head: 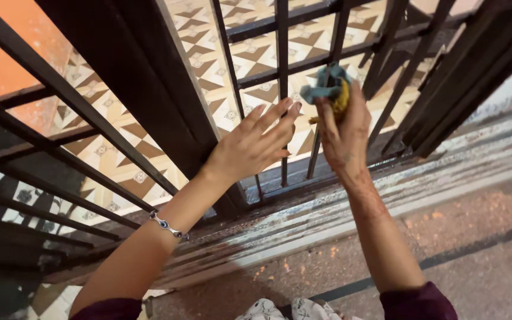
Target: The person cleans a metal gate by hand using a cloth.
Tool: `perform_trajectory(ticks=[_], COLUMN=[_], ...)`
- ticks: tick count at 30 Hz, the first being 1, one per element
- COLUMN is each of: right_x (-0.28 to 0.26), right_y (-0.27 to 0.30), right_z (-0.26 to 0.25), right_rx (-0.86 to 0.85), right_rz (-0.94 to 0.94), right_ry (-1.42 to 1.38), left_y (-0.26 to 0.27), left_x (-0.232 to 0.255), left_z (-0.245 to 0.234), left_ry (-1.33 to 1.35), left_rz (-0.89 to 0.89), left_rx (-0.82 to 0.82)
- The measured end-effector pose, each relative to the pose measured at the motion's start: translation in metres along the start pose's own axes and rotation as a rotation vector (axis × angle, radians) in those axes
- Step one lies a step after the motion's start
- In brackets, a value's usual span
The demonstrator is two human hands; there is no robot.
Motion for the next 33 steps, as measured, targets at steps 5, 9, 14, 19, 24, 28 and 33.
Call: perform_trajectory(ticks=[5, 9, 14, 19, 24, 28, 33], right_x=[0.041, 0.084, 0.096, 0.107, 0.116, 0.125, 0.098], right_y=[-0.005, 0.024, 0.069, 0.099, 0.115, 0.138, 0.143], right_z=[0.025, 0.043, 0.04, 0.051, 0.051, 0.055, 0.012], right_rx=[-0.061, -0.205, -0.251, -0.331, -0.349, -0.371, -0.053], right_rz=[-0.162, 0.083, 0.09, 0.195, 0.272, 0.342, -0.124], right_ry=[-0.024, -0.204, -0.157, -0.189, -0.223, -0.096, 0.343], left_y=[-0.003, -0.011, -0.031, -0.04, -0.052, -0.057, -0.06], left_x=[0.005, 0.002, 0.014, 0.016, 0.017, 0.017, 0.018], left_z=[0.003, 0.005, 0.013, 0.016, 0.026, 0.019, 0.017], left_ry=[-0.093, -0.128, 0.02, -0.059, -0.038, -0.092, -0.021], left_rz=[-0.036, -0.028, -0.084, -0.082, -0.121, -0.151, -0.174], left_rx=[0.079, 0.124, 0.177, 0.244, 0.005, 0.125, 0.175])
Point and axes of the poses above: each hand's wrist, its own y-axis away from the middle knuckle, its own z-axis out of the palm, x = y × z, the point moved 4 cm from there along -y, towards the middle knuckle, and after that the axes turned 11 degrees about y, right-handed, at the moved point
